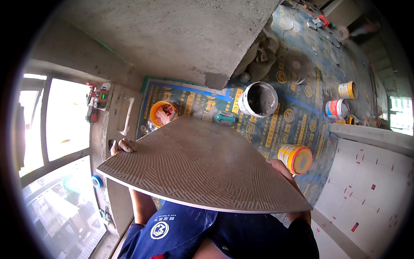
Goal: The person uses a laser level to align a small tile piece, applies adhesive to the wall with a trowel, and then applies adhesive to the back of a large tile on the floor using a notched trowel.
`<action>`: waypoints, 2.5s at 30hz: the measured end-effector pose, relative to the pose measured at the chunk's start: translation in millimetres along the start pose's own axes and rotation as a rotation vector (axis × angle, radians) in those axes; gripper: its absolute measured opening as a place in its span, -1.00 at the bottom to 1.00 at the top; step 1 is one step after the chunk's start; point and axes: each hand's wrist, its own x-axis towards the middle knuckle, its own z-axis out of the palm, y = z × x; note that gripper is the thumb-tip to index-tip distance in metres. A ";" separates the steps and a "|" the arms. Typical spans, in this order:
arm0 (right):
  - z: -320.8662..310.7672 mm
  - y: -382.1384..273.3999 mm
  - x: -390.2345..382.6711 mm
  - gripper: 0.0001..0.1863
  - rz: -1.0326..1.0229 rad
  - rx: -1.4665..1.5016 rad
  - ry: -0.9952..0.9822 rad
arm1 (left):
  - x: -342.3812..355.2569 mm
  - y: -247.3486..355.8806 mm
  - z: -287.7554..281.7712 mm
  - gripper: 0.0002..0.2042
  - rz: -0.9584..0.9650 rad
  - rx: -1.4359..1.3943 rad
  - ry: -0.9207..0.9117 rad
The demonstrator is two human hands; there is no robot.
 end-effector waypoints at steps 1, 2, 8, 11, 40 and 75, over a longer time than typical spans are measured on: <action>1.5 -0.7 -4.4 -0.63 -0.014 0.003 -0.006 | 0.0 1.1 0.4 -0.42 -0.008 0.009 -0.004; 2.6 1.0 -9.7 -0.64 -0.021 0.010 -0.008 | -0.2 2.0 2.0 -0.42 -0.023 0.017 -0.009; 14.9 6.3 -36.3 -0.66 -0.093 0.055 -0.032 | -1.0 -0.6 -0.4 -0.43 -0.023 -0.003 -0.059; 21.7 5.3 -53.2 -0.67 -0.146 0.091 -0.045 | 2.7 -10.6 -11.8 -0.46 -0.029 -0.018 -0.093; 82.0 -29.3 -147.8 -0.68 -0.677 0.289 -0.099 | -11.1 -24.0 9.8 -0.46 -0.089 0.000 0.230; 72.9 -36.1 -173.9 -0.34 -1.125 -0.986 -0.604 | -325.2 -110.9 265.0 -0.39 0.580 0.203 0.734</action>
